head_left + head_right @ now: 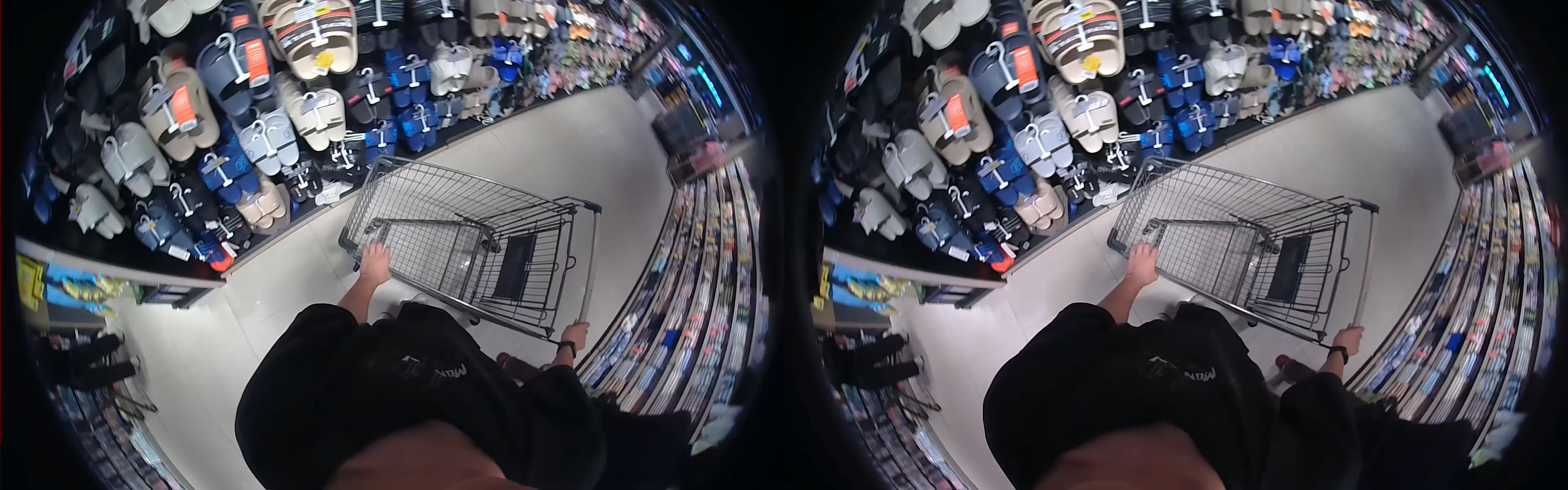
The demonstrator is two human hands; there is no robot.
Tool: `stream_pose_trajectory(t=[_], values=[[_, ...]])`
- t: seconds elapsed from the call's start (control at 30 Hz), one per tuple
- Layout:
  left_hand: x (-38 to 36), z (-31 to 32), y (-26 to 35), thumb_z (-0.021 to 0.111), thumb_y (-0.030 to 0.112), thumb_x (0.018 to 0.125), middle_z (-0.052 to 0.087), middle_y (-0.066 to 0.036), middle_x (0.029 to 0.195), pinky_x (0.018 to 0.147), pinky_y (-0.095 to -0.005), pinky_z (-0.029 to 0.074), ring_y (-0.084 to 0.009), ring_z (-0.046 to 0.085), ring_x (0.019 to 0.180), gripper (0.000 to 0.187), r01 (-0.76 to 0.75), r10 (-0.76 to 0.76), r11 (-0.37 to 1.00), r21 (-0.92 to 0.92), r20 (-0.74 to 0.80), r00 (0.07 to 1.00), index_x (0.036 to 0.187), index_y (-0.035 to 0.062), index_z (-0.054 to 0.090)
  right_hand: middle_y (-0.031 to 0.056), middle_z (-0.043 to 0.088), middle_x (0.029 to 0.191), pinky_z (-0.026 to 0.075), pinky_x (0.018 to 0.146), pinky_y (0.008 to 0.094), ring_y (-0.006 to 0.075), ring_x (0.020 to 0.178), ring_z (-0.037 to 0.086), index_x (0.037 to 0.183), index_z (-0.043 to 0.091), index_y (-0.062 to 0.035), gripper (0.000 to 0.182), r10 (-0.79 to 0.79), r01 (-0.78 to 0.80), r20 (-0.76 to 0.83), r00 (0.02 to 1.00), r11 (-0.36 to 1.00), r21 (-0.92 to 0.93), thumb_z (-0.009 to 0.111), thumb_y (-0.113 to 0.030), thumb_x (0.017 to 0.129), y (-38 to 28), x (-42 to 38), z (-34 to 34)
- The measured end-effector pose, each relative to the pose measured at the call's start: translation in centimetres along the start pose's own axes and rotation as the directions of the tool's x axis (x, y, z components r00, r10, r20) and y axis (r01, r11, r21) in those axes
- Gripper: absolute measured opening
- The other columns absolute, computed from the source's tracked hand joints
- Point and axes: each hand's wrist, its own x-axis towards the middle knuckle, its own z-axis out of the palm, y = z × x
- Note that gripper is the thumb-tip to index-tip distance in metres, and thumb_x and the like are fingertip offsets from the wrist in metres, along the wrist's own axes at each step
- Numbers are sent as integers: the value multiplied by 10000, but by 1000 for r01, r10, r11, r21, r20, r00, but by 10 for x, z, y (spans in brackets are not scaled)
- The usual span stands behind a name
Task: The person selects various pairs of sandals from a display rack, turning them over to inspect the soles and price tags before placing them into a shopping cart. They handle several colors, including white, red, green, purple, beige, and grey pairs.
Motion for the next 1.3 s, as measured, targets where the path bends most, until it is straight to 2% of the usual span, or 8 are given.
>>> stream_pose_trajectory(t=[0.17,0.33,0.37,0.4,0.63,0.8,1.03,1.3], values=[[-11,21,24,731,248,732,429,-203,1356,1111,-504,253,-378,323,1334,674,-104,3,961,-256,-365,931,1310,34,458,211,663,1098,512,832,484,377,1014,650,1144,509,-34,322,155,-158,138,978,987,8,521,-274,929,38,-19,-6],[-89,126,-19,610,298,802,636,-176,1102,899,-490,482,-366,582,1084,423,115,-34,915,-386,212,977,1162,75,621,260,660,1048,509,878,489,411,1024,635,1106,556,20,386,178,-188,133,975,980,66,582,-239,821,54,-59,-8],[-99,178,-57,590,343,816,667,-184,1032,868,-497,494,-388,602,1049,362,-355,395,918,-175,354,848,1041,79,692,267,658,1042,509,878,491,419,1014,635,1088,567,30,384,174,-187,131,976,978,90,585,-226,802,53,-67,-8],[-126,182,-63,564,379,826,682,-181,1031,847,-480,506,-393,629,1000,364,263,-39,908,-326,560,828,939,70,719,274,657,1036,509,878,492,428,1003,635,1069,577,40,381,167,-182,131,977,977,114,588,-213,784,54,-75,-5],[-244,184,-131,663,372,827,667,-110,719,540,-409,560,-248,669,605,375,883,-473,397,-251,768,432,804,-2,660,263,657,716,546,725,474,433,720,664,802,645,71,300,-126,69,150,981,939,336,617,-221,742,15,-133,-2],[-225,179,-157,568,349,907,681,-102,767,483,-385,563,-190,667,583,324,846,-481,449,-288,720,500,1006,65,689,219,636,603,529,593,457,416,575,629,669,634,71,428,-174,-68,474,863,891,450,638,-341,786,-78,-189,-100],[-155,128,-101,660,325,812,672,-76,758,480,-332,501,-159,623,592,380,671,-498,230,-705,508,703,1074,51,681,169,598,929,443,889,429,356,964,569,1006,585,-30,344,-517,578,-301,802,798,170,651,-123,681,-65,-52,-48],[-99,51,14,642,329,823,698,-159,973,804,-398,532,-317,672,897,368,197,-209,725,-660,63,976,1095,81,651,153,638,821,473,797,443,346,840,621,874,603,-60,236,-632,639,-122,766,769,24,648,-122,651,-85,23,-5]])
